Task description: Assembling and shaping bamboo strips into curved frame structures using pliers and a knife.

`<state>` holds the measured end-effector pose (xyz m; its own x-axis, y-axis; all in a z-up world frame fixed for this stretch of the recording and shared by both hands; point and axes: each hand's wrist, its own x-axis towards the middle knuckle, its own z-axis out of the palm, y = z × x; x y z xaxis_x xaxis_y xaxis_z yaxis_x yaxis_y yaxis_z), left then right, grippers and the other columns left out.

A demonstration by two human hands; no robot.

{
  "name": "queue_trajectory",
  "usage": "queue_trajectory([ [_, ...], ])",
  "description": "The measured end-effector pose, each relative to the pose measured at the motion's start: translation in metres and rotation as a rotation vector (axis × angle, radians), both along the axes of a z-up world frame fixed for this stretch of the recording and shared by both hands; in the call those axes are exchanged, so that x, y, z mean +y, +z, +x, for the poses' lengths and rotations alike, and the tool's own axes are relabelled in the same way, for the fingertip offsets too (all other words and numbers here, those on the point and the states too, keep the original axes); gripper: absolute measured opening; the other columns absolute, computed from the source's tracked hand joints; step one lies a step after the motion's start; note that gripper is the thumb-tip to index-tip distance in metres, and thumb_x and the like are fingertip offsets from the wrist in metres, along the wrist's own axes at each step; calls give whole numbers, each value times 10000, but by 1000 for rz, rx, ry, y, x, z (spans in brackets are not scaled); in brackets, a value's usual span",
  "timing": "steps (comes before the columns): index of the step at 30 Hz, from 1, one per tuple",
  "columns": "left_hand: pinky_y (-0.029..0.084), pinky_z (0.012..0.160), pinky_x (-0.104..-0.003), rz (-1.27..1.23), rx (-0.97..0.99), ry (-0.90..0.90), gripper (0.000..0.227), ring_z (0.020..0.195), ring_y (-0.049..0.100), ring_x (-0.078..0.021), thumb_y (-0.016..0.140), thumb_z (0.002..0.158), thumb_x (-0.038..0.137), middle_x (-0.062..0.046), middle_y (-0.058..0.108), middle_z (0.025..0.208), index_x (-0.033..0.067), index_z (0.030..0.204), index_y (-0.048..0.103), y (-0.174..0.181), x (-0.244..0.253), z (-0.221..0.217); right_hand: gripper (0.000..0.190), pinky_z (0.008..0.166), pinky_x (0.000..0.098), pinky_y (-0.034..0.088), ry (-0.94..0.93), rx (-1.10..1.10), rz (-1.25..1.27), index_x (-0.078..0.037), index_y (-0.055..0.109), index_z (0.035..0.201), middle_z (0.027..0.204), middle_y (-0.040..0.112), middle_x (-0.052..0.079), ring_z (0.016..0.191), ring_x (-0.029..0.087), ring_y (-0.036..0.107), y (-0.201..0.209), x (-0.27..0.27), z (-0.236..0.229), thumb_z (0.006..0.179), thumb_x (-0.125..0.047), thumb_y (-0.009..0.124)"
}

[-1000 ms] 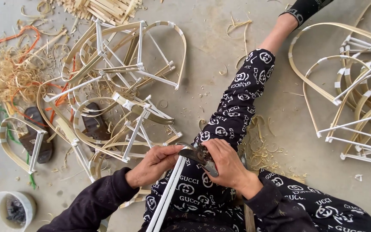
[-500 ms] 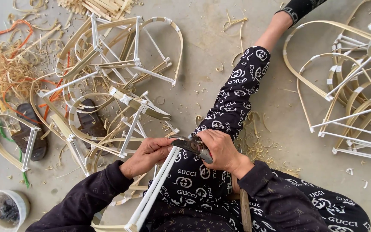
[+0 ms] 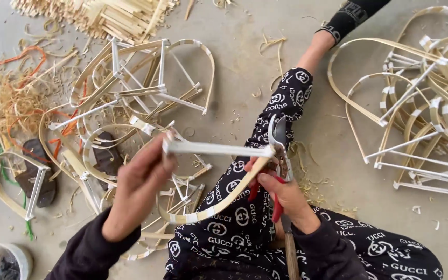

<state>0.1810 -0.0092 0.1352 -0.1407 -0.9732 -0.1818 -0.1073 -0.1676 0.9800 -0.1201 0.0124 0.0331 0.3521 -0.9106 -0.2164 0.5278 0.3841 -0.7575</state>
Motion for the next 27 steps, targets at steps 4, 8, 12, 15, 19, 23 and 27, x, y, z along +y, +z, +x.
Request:
queue_trajectory([
  [4,569,810,-296,330,403,-518,578,895,658,-141,647,967,166,-71,697,1088,22,1508,503,32,12,-10,483,752,448,572,-130,137,172,-9,555,1336,1101,686,127,967,224,675,-28,16,3,903,-153,714],
  [8,526,932,-338,-131,-27,-609,382,1057,644,-183,586,1027,167,-79,675,1140,14,1375,633,17,1,-59,441,1001,366,557,-104,24,142,-17,550,1308,1167,715,135,1133,218,693,-21,30,14,902,-107,697],
  [12,477,923,-368,-329,-285,-448,328,1056,573,-240,693,902,80,-106,664,1104,29,1226,701,-38,11,-100,436,919,343,570,-98,148,87,-24,600,1293,1142,712,98,1055,197,692,-48,54,19,878,-27,733],
  [15,491,955,-350,-318,-135,-380,228,1098,593,-243,660,942,33,-120,669,1147,29,1166,700,-58,19,-106,420,900,323,557,-140,192,142,-18,607,1293,1145,691,63,1040,151,665,-65,64,9,894,-31,737],
  [19,544,929,-311,-243,57,-380,212,1076,680,-208,573,1018,9,-112,707,1151,1,1222,632,-69,14,-95,439,913,296,554,-99,374,34,-38,590,1309,1121,716,44,1029,132,681,-9,45,-7,892,-57,726],
  [23,570,773,-277,-152,68,-386,258,872,717,-171,537,1041,-5,-103,747,1003,-13,1284,623,-76,13,-86,405,901,337,545,-294,1083,-411,-40,544,1291,1062,641,50,1061,163,652,37,36,-35,911,-65,685],
  [27,560,726,-276,-68,76,-340,271,798,669,-161,543,1043,-15,-115,746,934,-12,1296,640,-77,14,-82,363,965,337,551,-782,825,-411,-68,438,1435,1144,556,53,1048,132,581,42,46,-40,1104,-51,585],
])
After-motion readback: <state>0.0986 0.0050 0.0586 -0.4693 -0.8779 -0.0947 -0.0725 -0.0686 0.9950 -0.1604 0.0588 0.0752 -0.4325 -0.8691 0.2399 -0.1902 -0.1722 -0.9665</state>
